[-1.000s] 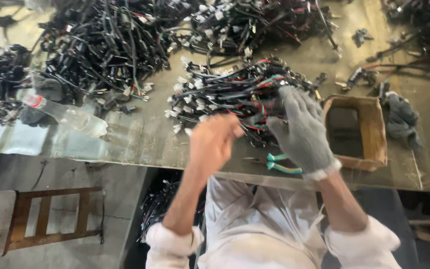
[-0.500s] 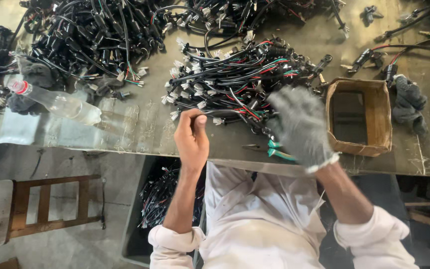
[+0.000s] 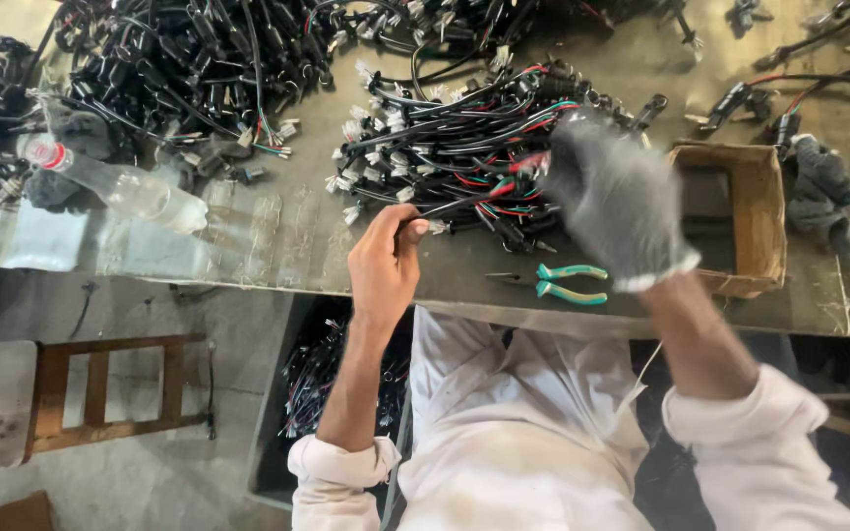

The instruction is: The person repeatedly picks up wire harnesses from a table, uses pliers to crimp a connector onto the wire end, and places the finished harness into a bin below. The process is repeated for multiple harnesses throughout the clip.

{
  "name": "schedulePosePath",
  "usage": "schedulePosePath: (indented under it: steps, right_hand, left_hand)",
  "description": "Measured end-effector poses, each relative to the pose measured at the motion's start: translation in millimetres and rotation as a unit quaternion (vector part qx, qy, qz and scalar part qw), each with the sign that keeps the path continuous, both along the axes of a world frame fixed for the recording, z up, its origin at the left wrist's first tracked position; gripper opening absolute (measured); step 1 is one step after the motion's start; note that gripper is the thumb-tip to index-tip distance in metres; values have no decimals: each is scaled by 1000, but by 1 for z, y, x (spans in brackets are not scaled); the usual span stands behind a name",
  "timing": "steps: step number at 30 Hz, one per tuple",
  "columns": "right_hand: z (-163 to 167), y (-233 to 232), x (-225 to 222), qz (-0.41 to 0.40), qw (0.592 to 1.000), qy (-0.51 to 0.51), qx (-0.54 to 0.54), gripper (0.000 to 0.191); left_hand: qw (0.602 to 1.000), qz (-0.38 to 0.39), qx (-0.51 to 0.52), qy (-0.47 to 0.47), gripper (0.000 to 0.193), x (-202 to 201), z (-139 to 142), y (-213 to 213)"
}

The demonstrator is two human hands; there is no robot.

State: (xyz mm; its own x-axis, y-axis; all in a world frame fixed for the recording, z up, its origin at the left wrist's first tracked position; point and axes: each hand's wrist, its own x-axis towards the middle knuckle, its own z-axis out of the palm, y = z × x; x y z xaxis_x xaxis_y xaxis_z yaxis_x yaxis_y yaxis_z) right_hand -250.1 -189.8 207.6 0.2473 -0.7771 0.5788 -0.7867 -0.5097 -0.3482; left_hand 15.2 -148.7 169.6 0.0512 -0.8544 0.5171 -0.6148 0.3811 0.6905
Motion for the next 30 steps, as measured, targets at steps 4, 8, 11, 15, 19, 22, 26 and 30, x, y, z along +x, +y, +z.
schedulePosePath:
  steps: [4, 8, 11, 15, 19, 22, 26, 30]
  right_hand:
    - [16, -11, -11, 4, 996, -80, 35, 19]
    - [15, 4, -3, 129, 960, -184, 165, 22]
    - [20, 5, 2, 65, 975, -197, 84, 21]
    - [36, 10, -1, -45, 998, -47, -23, 23]
    - [35, 50, 2, 263, 955, -88, 100, 25]
    - [36, 81, -12, 180, 941, -199, 207, 17]
    - [28, 91, -15, -79, 754, -230, 610, 22]
    - [-9, 110, 6, 216, 913, -160, 307, 15]
  left_hand:
    - [1000, -10, -11, -23, 14, -8, 6, 0]
    - [993, -54, -54, -95, 13, -19, 10, -5]
    - [987, -126, -30, -92, 14, -29, 19, -4]
    - [989, -133, -55, -44, 13, -40, 47, 9]
    - [980, -187, -55, -39, 14, -41, 83, 36]
    - [964, -186, -145, -126, 21, -27, 93, 53]
    - [979, -190, 63, 39, 32, -16, 58, 65]
    - [917, -279, 128, 256, 23, -16, -5, 78]
